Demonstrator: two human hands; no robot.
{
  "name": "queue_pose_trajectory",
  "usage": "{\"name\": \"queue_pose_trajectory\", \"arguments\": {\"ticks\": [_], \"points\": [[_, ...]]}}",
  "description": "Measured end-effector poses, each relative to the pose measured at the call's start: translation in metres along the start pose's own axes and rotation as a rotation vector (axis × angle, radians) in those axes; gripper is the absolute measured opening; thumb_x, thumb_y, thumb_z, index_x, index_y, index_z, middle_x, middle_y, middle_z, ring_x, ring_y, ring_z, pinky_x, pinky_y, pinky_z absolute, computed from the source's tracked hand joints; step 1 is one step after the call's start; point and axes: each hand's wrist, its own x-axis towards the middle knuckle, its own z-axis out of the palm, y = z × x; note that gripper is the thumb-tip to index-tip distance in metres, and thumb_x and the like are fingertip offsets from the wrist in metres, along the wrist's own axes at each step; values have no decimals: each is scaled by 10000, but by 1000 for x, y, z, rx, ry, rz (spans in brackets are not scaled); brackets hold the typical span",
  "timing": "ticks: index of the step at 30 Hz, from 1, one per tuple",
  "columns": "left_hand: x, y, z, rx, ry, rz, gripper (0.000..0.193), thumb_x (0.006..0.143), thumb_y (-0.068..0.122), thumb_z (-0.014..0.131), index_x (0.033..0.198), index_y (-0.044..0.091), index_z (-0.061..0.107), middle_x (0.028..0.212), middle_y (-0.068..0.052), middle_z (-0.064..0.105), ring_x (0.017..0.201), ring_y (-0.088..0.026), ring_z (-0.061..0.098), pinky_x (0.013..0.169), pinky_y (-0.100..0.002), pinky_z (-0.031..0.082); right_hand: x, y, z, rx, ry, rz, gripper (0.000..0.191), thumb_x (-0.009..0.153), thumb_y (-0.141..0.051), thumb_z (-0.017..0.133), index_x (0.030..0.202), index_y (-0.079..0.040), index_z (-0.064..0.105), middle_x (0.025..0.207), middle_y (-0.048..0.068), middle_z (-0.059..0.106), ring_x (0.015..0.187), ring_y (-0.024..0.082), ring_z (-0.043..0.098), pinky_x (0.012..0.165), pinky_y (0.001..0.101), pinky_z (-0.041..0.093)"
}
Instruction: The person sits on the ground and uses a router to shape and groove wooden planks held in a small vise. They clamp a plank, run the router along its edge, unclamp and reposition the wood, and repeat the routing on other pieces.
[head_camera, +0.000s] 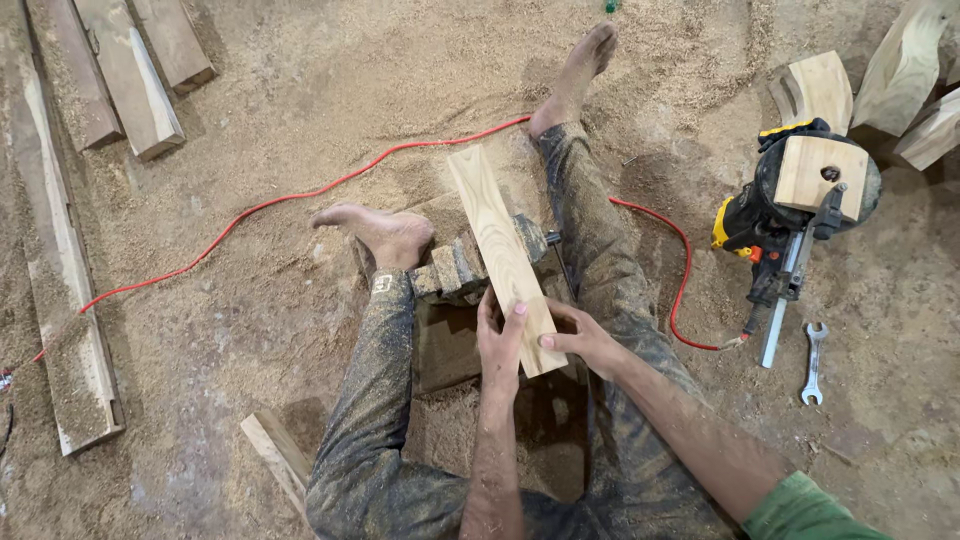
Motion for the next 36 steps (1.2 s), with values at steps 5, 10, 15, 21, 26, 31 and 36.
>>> {"name": "queue_pose_trajectory", "arguments": {"ticks": [5,10,15,21,26,31,36], "points": [[-5,-8,7,-51,-3,-45,885,839,316,752,1539,37,288,1362,-179,558,1183,-260,640,944,-422,595,12,-7,2,88,-6,51,1174,686,-419,860,1578,25,240,1517,203,481,1384,287,498,1166,448,397],[8,-28,13,-109,95,47,783,824,280,776,1439,-92,465,1253,-231,655,1093,-323,700,907,-432,615,15,-10,1,95,-40,43,1101,746,-432,805,1598,-25,239,1540,176,446,1423,273,454,1178,424,369],[17,-34,12,-68,166,-12,666,859,249,747,1396,-54,495,1219,-202,662,1074,-290,697,899,-399,619,50,6,-6,-147,571,29,786,941,-393,621,1572,4,370,1602,200,421,1489,299,381,1227,409,292],[11,-34,18,-195,14,178,552,979,255,721,1344,-122,549,1184,-186,655,1034,-251,654,893,-355,561,90,51,-35,-536,718,-38,686,988,-247,607,1524,64,315,1531,283,384,1417,421,389,1151,464,291],[14,-38,24,-192,74,146,592,911,275,733,1325,-101,539,1143,-184,669,988,-262,695,860,-377,593,91,69,-51,-142,591,138,355,1054,-201,479,1241,46,652,1059,140,728,917,238,694,855,411,577],[13,-41,26,-115,74,195,658,886,316,757,1323,-124,536,1116,-197,666,968,-266,700,836,-384,604,85,60,-48,-233,631,240,379,1031,-193,474,1377,-46,521,943,55,703,777,141,667,698,308,561],[10,-39,26,-90,74,195,669,882,336,754,1327,-118,543,1102,-185,661,959,-250,690,810,-378,596,84,59,-46,-297,656,179,351,1036,-198,497,1307,-20,631,914,108,703,788,212,675,731,381,562]]}}
